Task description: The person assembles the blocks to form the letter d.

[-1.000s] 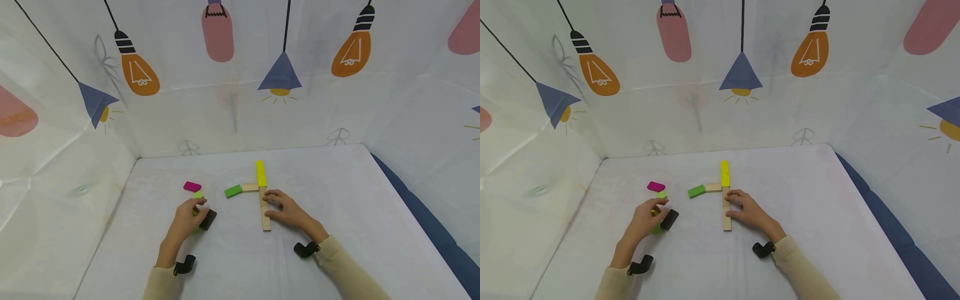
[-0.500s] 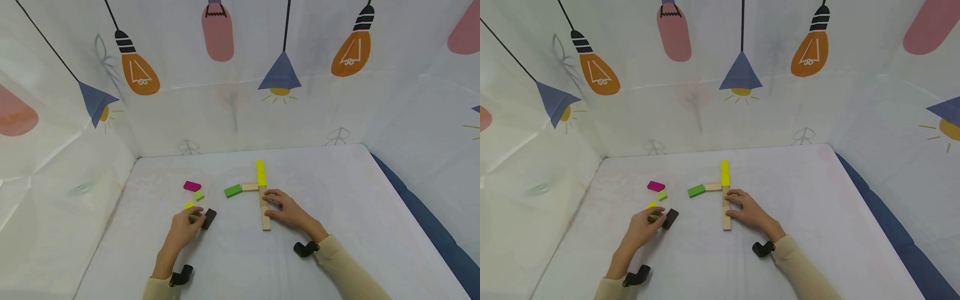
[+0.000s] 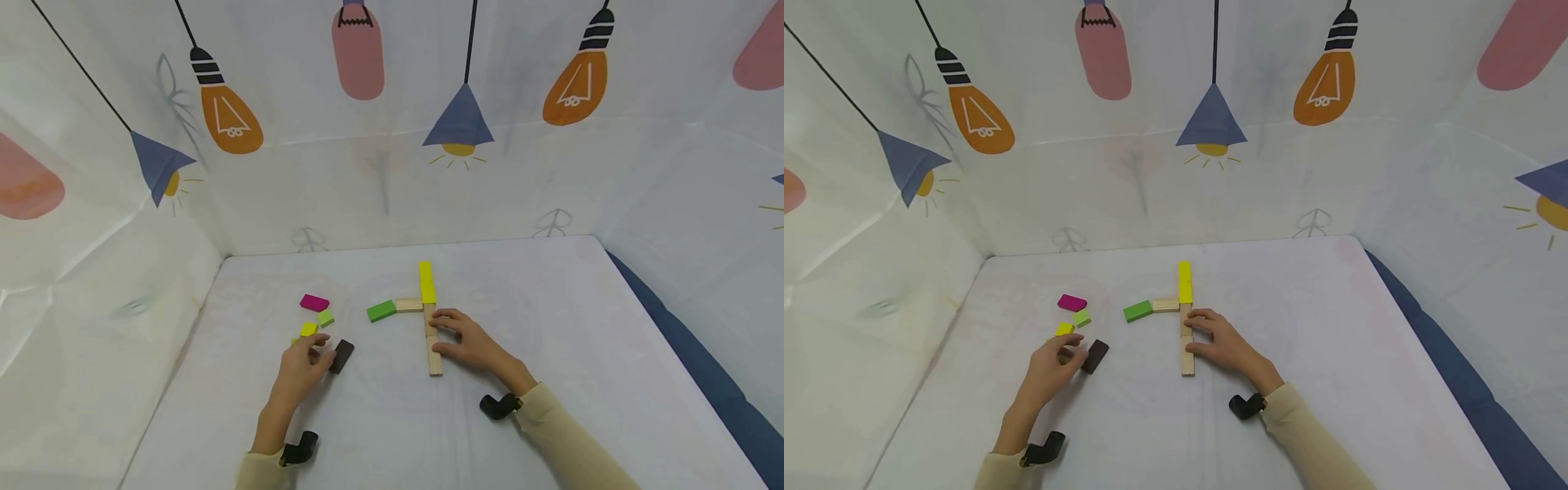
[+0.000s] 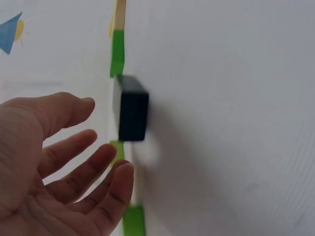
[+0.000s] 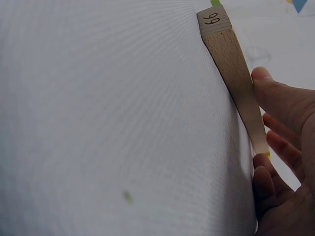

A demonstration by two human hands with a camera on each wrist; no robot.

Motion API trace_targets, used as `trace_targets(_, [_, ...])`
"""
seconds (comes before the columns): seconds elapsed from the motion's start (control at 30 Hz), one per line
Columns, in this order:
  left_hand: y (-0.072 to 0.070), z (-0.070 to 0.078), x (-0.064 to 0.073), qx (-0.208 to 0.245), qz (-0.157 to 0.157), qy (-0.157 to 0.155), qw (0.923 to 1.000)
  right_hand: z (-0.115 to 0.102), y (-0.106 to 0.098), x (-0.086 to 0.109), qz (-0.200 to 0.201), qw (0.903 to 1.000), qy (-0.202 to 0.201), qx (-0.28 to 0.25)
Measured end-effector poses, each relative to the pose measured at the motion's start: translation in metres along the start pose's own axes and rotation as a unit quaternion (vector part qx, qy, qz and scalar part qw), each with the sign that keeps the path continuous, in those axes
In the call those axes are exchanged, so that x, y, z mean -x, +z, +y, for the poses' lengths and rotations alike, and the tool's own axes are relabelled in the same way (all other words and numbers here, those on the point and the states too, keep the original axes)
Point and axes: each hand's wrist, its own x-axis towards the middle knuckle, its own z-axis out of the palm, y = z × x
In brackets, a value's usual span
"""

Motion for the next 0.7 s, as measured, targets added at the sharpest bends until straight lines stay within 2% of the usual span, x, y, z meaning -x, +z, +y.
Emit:
trace_targets(0.13, [0.012,0.004,0.001,0.005,0.009,-0.002,0.9999,-0.002,0.000,-0.001,0.003,1.0000,-0.003,-0.001])
trace_targets(0.27, [0.021,0.007,0.001,0.031,0.025,-0.021,0.9990,-0.003,0.001,-0.001,0.002,1.0000,0.002,-0.002])
trace_targets(0.37, [0.025,0.007,0.002,0.045,0.031,-0.034,0.9979,-0.003,0.000,-0.001,0.004,1.0000,0.001,-0.003])
trace_targets(0.7, [0.034,0.009,0.003,0.042,0.028,-0.039,0.9979,0.000,0.001,0.000,0.007,1.0000,0.000,-0.003])
